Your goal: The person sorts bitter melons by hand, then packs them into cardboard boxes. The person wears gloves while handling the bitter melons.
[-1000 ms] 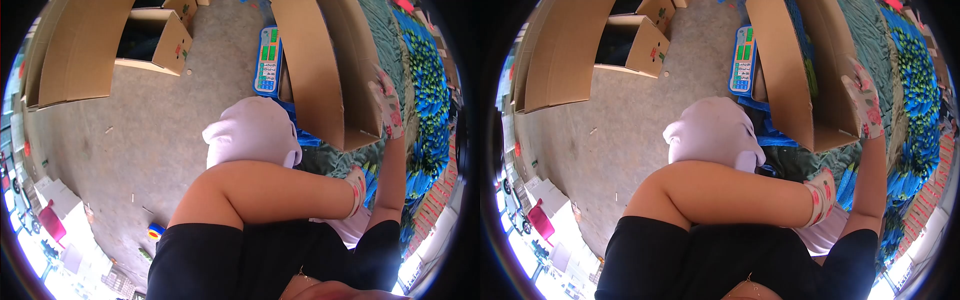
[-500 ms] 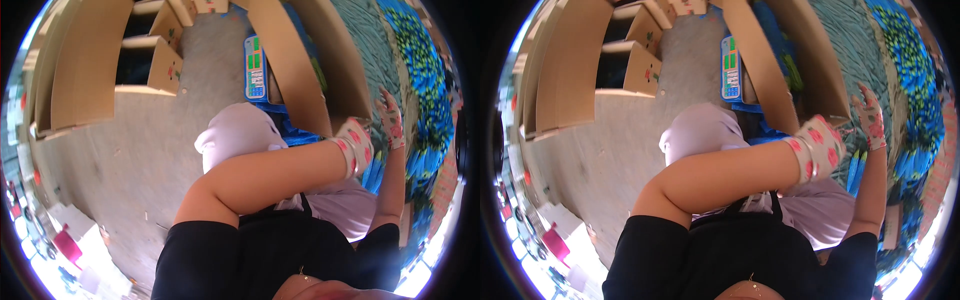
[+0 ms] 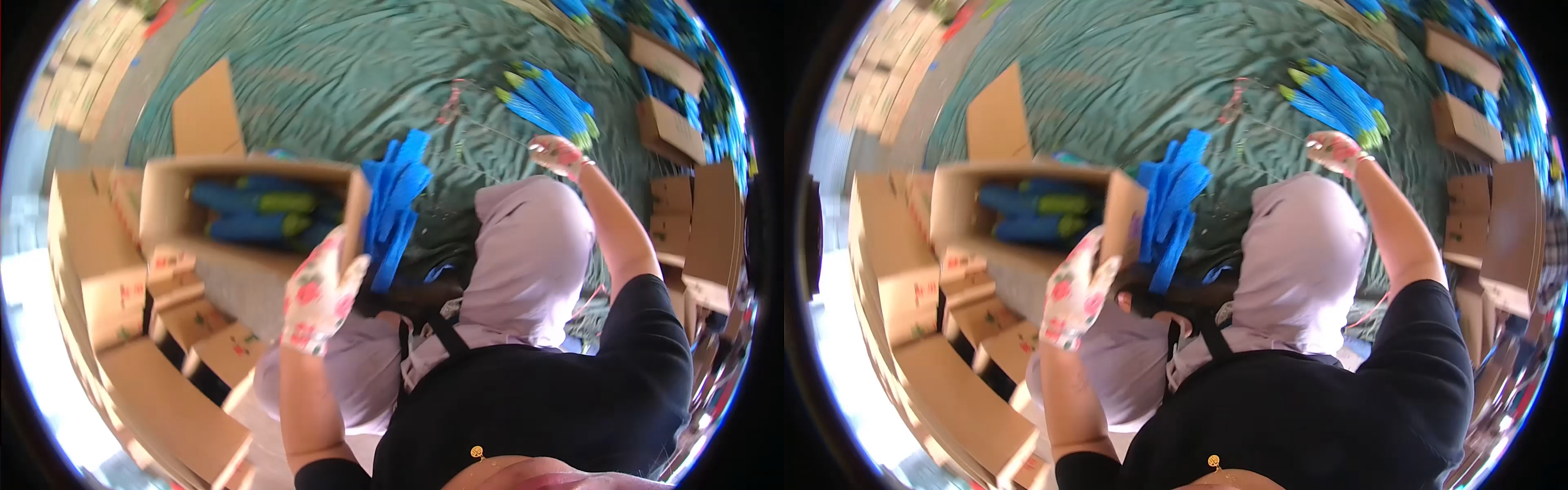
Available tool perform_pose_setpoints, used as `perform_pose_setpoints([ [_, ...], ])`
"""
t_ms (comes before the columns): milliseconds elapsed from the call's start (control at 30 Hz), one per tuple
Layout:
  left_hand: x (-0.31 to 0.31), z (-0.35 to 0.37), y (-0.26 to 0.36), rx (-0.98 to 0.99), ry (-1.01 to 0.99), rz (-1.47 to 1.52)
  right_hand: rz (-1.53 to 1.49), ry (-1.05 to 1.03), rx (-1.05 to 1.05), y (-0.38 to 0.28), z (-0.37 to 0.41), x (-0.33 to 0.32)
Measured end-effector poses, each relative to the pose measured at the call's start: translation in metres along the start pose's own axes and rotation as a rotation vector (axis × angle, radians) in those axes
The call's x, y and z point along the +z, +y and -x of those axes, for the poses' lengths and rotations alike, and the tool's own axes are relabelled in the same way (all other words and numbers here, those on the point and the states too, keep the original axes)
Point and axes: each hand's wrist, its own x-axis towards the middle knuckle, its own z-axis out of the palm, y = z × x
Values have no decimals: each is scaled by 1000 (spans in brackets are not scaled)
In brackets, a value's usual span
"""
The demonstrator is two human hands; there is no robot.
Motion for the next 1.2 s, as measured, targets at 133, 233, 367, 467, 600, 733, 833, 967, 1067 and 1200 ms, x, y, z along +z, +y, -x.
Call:
perform_pose_setpoints([
  [133, 20, -21, -12, -135, 49, -63, 11, 7, 246, 61, -2, 26],
  [233, 27, -41, -2, -268, -45, -216, 141, 395, 274, 124, -36, 33],
  [367, 31, -43, -22, -326, -58, -278, 346, 620, 514, 158, -72, -1],
  [467, 32, -49, -9, -313, -80, -355, 439, 475, 680, 198, -99, -5],
  [600, 25, -28, -9, 325, -146, -1073, 406, 243, 386, 341, -150, 25],
  [733, -11, -46, -21, -441, -111, -231, -425, 338, 255, 290, -104, -4],
  [833, -51, -54, -57, -477, 90, 29, -631, 344, 208, 270, -74, -1],
  [967, -70, -74, -131, -279, -94, -730, -1055, 239, 355, 168, -16, -7],
  [1067, -54, -110, -143, 60, -373, -972, -1068, 198, 297, 103, 6, -38],
  [1200, 3, -135, -160, 246, -374, -1039, -1069, 278, 129, 30, 21, -81],
])
